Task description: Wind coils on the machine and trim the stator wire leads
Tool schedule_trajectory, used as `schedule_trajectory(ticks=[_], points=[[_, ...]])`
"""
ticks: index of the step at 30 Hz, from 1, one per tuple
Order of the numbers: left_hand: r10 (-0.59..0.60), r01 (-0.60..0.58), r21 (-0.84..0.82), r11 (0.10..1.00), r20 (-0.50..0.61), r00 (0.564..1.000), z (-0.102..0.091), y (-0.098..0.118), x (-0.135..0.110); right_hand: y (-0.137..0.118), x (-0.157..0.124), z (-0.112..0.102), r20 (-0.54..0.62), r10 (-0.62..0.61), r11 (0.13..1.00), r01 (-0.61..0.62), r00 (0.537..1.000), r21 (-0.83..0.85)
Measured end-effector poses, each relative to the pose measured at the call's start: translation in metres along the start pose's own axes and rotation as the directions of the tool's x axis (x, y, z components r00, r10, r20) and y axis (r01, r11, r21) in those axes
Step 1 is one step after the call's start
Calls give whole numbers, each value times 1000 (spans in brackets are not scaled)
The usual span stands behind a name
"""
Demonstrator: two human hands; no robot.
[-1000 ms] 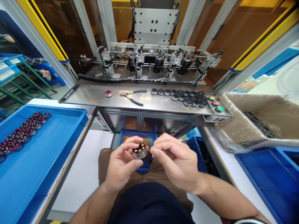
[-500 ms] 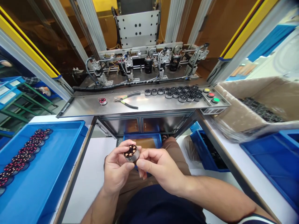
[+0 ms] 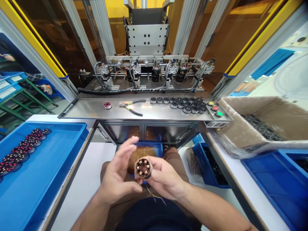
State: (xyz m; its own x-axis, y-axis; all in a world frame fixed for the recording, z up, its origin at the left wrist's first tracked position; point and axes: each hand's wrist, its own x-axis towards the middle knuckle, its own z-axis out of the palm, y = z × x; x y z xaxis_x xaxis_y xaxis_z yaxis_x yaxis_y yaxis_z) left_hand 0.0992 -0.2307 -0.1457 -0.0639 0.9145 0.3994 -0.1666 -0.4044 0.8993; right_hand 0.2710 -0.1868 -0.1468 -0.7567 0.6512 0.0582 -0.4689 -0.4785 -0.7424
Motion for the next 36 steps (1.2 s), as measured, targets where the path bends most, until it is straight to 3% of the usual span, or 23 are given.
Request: schedule_trajectory(ticks=[1, 2, 4, 6, 7, 10, 13, 17, 20, 25, 28, 32, 36], points=[[-8, 11, 67, 998, -55, 998, -2, 3, -1, -4, -1, -2, -24, -117, 982, 112, 993, -154], [-26, 40, 139, 989, -98, 995, -4, 6, -3, -8, -1, -5, -19, -266, 906, 244, 964, -345], [-86, 112, 265, 958, -109, 990, -4, 12, -6, -16, -3, -8, 121, -523, 572, 452, 844, -685], [-157, 171, 331, 928, -67, 985, 1, 16, -10, -22, -3, -10, 300, -606, 239, 528, 737, -815], [-183, 189, 332, 924, -49, 982, 4, 18, -11, -24, -4, -10, 353, -609, 145, 537, 710, -831], [-224, 218, 296, 930, -13, 974, 14, 19, -11, -24, -5, -9, 402, -622, 39, 539, 672, -841], [-180, 175, 312, 934, -13, 984, 17, 19, -9, -26, -9, -8, 405, -610, 63, 551, 681, -832], [-84, 94, 387, 917, -43, 996, 14, 22, -8, -31, -12, -9, 375, -583, 164, 557, 720, -814], [-79, 87, 393, 915, -38, 996, 14, 23, -10, -33, -11, -8, 348, -589, 239, 569, 729, -787], [-198, 202, 142, 969, -43, 979, 19, 19, -14, -32, -12, -2, 177, -581, 433, 486, 795, -760], [-200, 201, 23, 979, -38, 979, 23, 14, -15, -31, -14, 1, 122, -549, 490, 438, 826, -754], [-57, 70, 234, 970, -64, 996, 22, 15, -13, -32, -17, -11, 20, -465, 575, 320, 885, -753], [131, -160, 581, 798, 92, 987, 13, 31, -9, -48, -20, -32, -52, -364, 648, 212, 930, -732]])
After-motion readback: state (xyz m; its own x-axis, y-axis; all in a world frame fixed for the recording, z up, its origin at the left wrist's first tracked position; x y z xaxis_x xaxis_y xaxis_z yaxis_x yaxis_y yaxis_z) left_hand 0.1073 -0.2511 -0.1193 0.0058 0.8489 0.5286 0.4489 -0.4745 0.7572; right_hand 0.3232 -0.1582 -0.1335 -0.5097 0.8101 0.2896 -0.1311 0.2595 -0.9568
